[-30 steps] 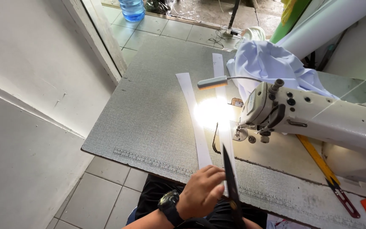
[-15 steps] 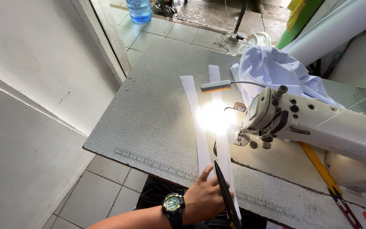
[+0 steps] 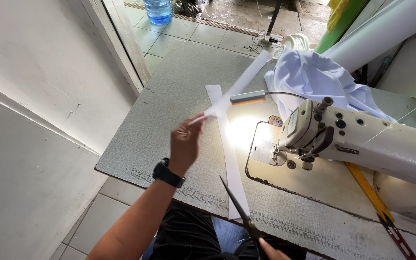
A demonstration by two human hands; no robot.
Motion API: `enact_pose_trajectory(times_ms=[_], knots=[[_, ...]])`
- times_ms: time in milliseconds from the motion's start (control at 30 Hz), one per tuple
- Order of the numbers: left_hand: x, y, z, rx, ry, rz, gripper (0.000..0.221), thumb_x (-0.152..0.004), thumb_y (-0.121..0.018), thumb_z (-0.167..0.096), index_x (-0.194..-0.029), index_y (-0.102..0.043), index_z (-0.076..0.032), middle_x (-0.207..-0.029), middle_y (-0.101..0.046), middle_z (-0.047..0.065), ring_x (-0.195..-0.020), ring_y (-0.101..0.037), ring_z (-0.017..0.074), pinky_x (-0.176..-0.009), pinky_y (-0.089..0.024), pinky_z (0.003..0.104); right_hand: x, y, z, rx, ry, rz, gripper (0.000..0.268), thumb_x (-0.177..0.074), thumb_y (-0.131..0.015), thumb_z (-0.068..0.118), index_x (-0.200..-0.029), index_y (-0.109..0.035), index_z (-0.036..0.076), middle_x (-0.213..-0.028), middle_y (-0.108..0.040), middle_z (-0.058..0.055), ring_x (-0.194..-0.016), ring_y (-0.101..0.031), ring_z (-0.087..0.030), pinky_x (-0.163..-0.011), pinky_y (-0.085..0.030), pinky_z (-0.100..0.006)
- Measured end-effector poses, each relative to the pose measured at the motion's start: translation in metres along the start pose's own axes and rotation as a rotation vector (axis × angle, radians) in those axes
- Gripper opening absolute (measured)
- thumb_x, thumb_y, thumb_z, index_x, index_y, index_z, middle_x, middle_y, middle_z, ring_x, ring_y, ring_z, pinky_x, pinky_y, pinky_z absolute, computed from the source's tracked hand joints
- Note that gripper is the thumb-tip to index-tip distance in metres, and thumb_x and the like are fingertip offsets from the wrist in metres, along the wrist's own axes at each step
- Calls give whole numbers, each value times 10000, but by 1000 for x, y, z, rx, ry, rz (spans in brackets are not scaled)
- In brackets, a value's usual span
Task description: Cutting out paper patterns for sewing using scissors on a work table
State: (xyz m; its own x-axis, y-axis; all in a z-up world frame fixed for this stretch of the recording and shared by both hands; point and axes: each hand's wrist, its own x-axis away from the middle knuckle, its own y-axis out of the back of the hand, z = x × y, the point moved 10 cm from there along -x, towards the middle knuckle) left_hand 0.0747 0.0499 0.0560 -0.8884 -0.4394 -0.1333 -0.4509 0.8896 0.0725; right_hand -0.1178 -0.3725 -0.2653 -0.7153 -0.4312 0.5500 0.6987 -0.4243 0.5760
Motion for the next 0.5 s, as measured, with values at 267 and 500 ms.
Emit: enact_pose_trajectory(times_ms=[267, 500], knots=[[17, 60, -17, -498, -327, -92, 476, -1006, -567, -237, -1451, -541, -71, -1463, -554, 271, -1338, -559, 397, -946, -583, 424, 61, 103, 154, 344, -213, -216, 806, -800, -672, 607, -1521, -316, 668, -965, -641, 243, -963, -702, 78, -857, -494, -127], [97, 49, 10, -711, -185, 281, 541, -838, -709, -173, -1364, -629, -70, -1430, -604, 196, -1444, -447, 352, -1231, -171, 621, 63, 108, 117, 93, -284, 33, 980, -859, -754, 557, -1609, -123, 533, -1590, -469, 122, -1536, -380, -137, -1261, -335, -325]])
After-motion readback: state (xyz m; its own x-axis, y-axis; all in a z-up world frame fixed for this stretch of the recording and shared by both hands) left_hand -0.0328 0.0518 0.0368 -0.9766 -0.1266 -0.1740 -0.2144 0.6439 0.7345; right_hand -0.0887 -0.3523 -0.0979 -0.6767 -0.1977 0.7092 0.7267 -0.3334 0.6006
